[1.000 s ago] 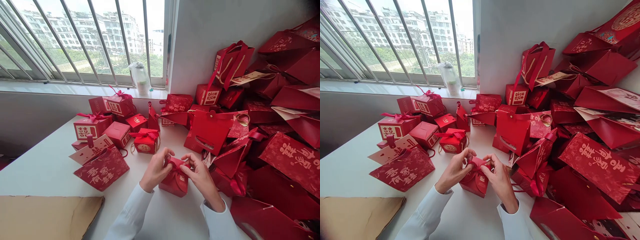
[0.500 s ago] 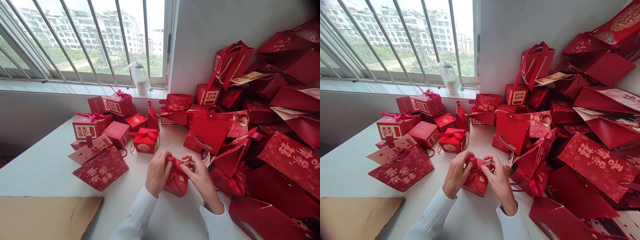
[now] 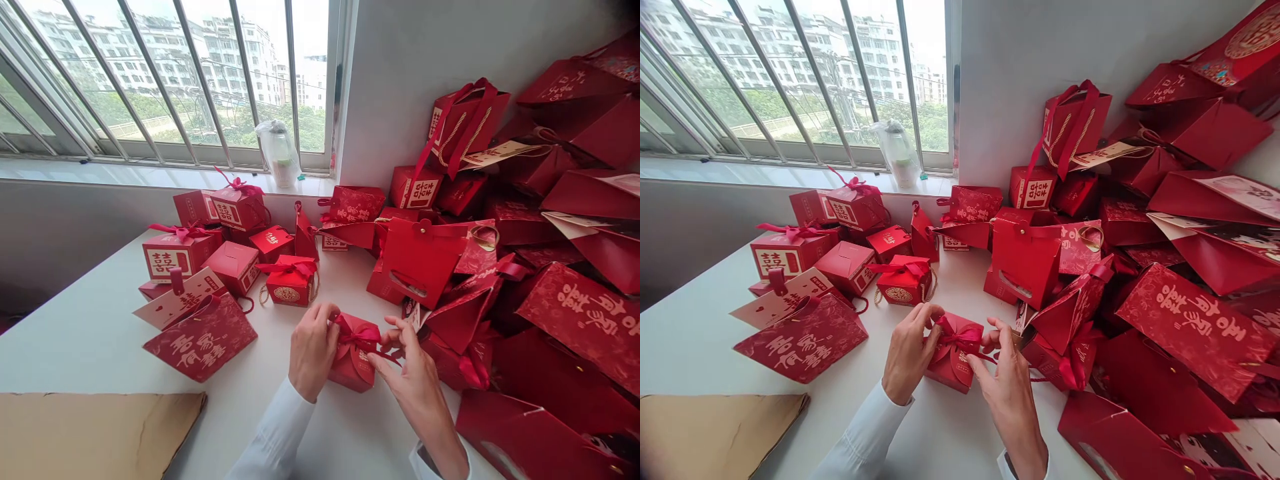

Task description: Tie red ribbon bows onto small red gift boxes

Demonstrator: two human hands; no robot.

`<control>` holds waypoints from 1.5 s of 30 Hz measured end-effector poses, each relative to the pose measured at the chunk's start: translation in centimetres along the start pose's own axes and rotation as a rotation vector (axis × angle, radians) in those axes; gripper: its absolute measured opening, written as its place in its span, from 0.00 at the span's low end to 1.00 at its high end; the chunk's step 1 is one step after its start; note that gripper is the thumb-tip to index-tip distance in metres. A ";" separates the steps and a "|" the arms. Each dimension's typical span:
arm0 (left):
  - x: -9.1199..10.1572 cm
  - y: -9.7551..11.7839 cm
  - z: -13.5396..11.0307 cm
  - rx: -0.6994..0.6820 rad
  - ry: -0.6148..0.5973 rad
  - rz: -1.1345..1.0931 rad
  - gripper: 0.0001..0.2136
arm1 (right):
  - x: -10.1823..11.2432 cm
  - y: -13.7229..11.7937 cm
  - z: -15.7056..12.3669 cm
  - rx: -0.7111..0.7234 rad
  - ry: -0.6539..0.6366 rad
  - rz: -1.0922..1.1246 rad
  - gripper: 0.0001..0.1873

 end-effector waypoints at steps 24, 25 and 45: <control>-1.0 -0.1 0.3 0.055 0.000 -0.238 0.06 | -1.4 -3.5 -6.0 0.807 0.013 -0.429 0.19; -0.9 0.0 0.2 0.036 0.003 -0.251 0.06 | -1.4 -3.6 -6.0 0.812 0.024 -0.426 0.20; -1.7 0.9 0.4 0.015 -0.119 0.278 0.09 | -1.3 -3.2 -5.5 0.602 -0.204 -0.208 0.11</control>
Point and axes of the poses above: each hand's wrist, its own z-axis towards the middle knuckle, its own x-axis out of the back of the hand, y = z × x, the point moved 6 cm from there along z, towards the middle knuckle, and after that the axes turned 8 degrees about -x, right-handed, at the moved point
